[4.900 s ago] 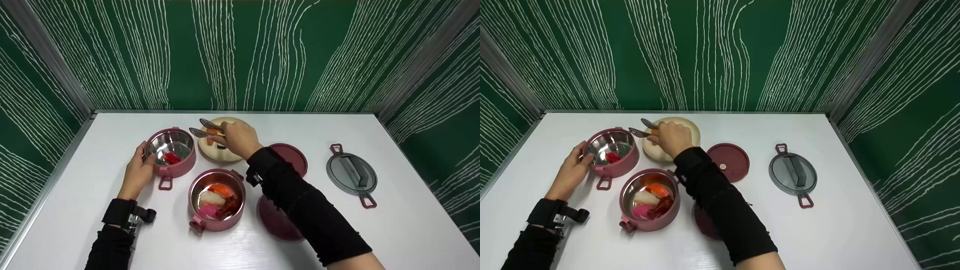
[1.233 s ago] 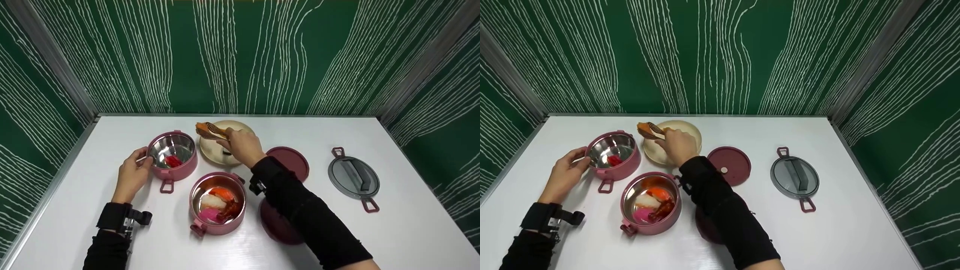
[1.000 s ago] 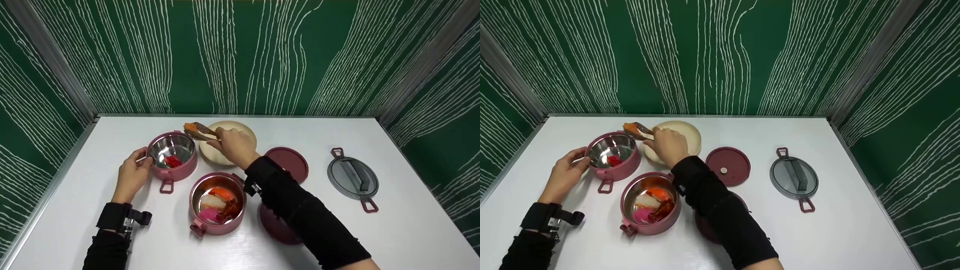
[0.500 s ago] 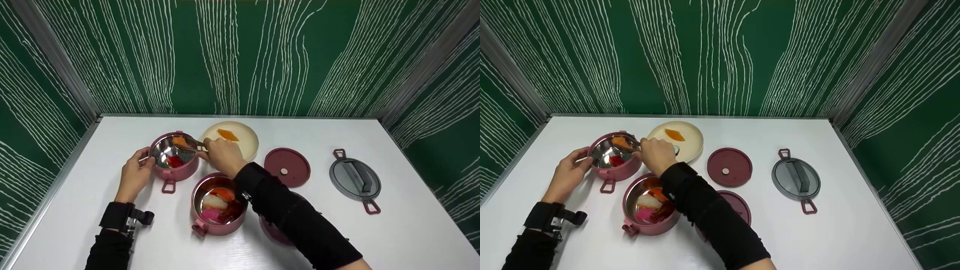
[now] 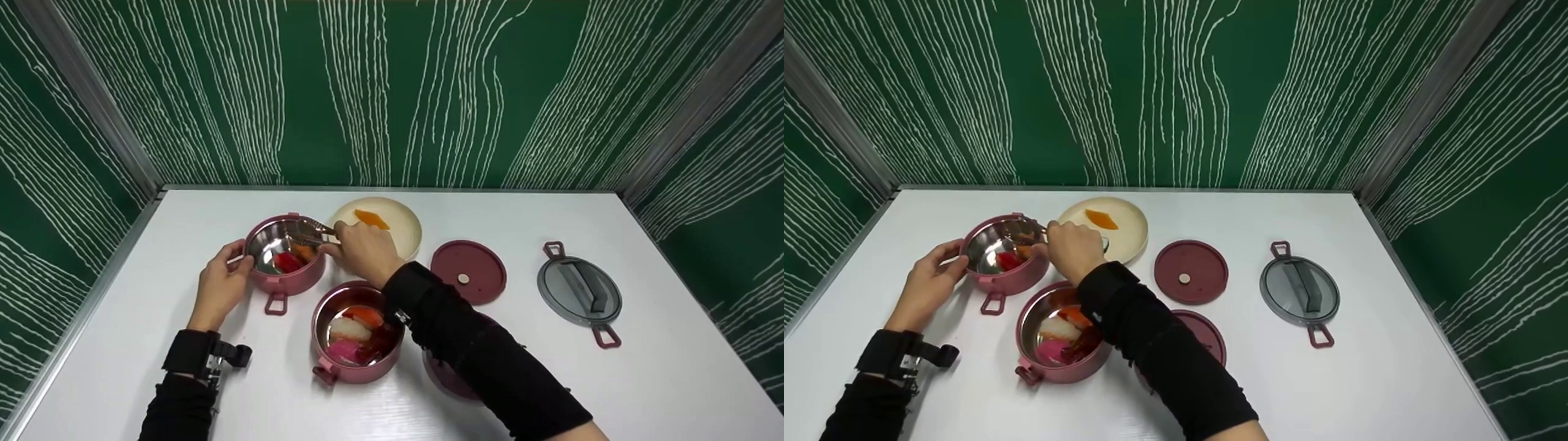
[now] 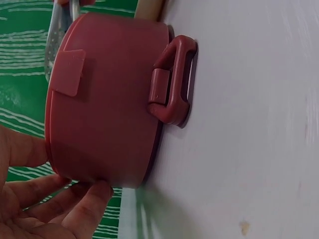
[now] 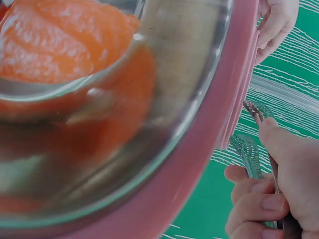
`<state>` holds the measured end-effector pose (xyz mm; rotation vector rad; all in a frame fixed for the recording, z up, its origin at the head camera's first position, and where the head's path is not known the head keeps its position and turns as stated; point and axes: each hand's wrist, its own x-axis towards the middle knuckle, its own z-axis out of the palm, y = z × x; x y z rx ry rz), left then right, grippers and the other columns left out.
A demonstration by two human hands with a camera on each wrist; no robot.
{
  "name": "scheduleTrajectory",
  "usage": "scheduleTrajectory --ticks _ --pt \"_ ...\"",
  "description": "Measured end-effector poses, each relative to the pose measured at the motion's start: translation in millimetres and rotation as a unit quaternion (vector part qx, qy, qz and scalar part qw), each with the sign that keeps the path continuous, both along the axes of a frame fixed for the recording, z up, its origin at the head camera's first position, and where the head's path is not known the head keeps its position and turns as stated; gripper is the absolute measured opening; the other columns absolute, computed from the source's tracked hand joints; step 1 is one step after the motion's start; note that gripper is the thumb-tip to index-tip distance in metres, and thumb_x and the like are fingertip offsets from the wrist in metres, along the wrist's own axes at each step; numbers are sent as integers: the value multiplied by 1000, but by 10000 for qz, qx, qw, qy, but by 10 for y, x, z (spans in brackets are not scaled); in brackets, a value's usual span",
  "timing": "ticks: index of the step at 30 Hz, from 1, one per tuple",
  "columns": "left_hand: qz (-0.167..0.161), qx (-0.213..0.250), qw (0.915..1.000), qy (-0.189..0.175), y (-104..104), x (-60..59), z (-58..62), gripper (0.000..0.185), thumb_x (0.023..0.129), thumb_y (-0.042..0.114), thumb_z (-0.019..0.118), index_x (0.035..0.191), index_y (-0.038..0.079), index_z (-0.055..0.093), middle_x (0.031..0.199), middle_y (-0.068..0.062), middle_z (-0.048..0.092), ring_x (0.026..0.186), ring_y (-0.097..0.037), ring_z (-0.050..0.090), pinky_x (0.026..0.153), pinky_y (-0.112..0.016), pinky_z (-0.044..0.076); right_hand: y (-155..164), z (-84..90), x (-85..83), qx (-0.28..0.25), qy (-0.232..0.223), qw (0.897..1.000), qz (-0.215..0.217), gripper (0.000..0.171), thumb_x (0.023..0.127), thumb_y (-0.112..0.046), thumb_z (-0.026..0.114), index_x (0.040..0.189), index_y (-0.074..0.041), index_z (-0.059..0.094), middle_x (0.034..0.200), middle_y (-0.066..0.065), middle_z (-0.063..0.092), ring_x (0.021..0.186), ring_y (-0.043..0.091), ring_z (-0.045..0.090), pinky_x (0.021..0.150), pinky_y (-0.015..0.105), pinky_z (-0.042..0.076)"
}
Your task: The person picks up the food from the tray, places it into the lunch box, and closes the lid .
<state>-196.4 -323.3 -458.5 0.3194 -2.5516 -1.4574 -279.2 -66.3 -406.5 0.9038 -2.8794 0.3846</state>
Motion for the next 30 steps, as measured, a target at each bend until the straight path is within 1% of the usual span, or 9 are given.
scheduleTrajectory --ticks 8,11,14,17,20,22,24,26,30 --pt "-17 68 9999 -80 1 11 -20 49 109 17 49 155 1 43 154 -22 48 138 -34 54 110 -45 47 52 7 -33 6 -167 9999 -40 47 100 -55 61 106 -10 68 83 8 68 77 29 68 71 47 58" --pt "-28 94 9999 -79 5 8 -7 49 109 17 50 155 1 43 154 -22 48 137 -35 54 110 -45 47 106 31 -65 -46 -168 9998 -83 47 100 -56 60 104 -10 68 83 8 68 78 30 69 71 48 58" --pt "-34 92 9999 -65 5 5 5 49 109 17 50 155 1 43 154 -23 48 137 -35 54 110 -45 47 173 65 -107 -208 -179 9995 -172 46 100 -56 61 100 -10 68 82 8 68 76 32 69 68 50 56" --pt "-23 106 9999 -46 2 3 10 48 109 17 50 154 1 43 153 -22 48 137 -35 54 109 -44 47 248 87 -166 -283 -134 9992 -262 46 100 -56 61 100 -11 68 82 8 69 75 32 69 67 51 55" --pt "-9 105 9999 -35 2 -1 5 48 109 17 50 154 1 44 153 -22 49 137 -34 54 109 -43 47 334 74 -243 -292 42 9992 -271 45 100 -54 61 102 -10 70 83 11 71 78 34 70 71 52 55" --pt "-3 93 10000 -29 1 -7 -2 48 109 17 50 154 1 44 153 -22 49 136 -35 54 109 -43 47 400 51 -294 -342 47 9989 -321 45 100 -53 62 102 -8 70 85 12 72 81 33 70 73 52 56" --pt "-11 74 10000 -11 3 -10 -8 48 109 17 50 153 1 45 153 -23 49 136 -35 55 109 -43 47 471 23 -345 -381 0 9985 -381 45 100 -51 63 101 -7 70 89 12 72 83 33 70 73 52 58" --pt "-17 87 10000 -5 4 -12 -9 48 109 17 50 153 1 45 153 -23 49 136 -36 54 109 -44 47 544 1 -390 -407 -158 9977 -521 45 101 -51 62 100 -7 68 91 12 71 82 32 69 70 51 58" --pt "-52 127 9999 -19 4 -16 1 48 109 16 50 154 1 44 154 -23 48 138 -36 53 111 -45 46 689 -42 -478 -240 -291 9958 -829 50 101 -55 60 103 -6 67 91 15 71 79 33 69 66 50 56"
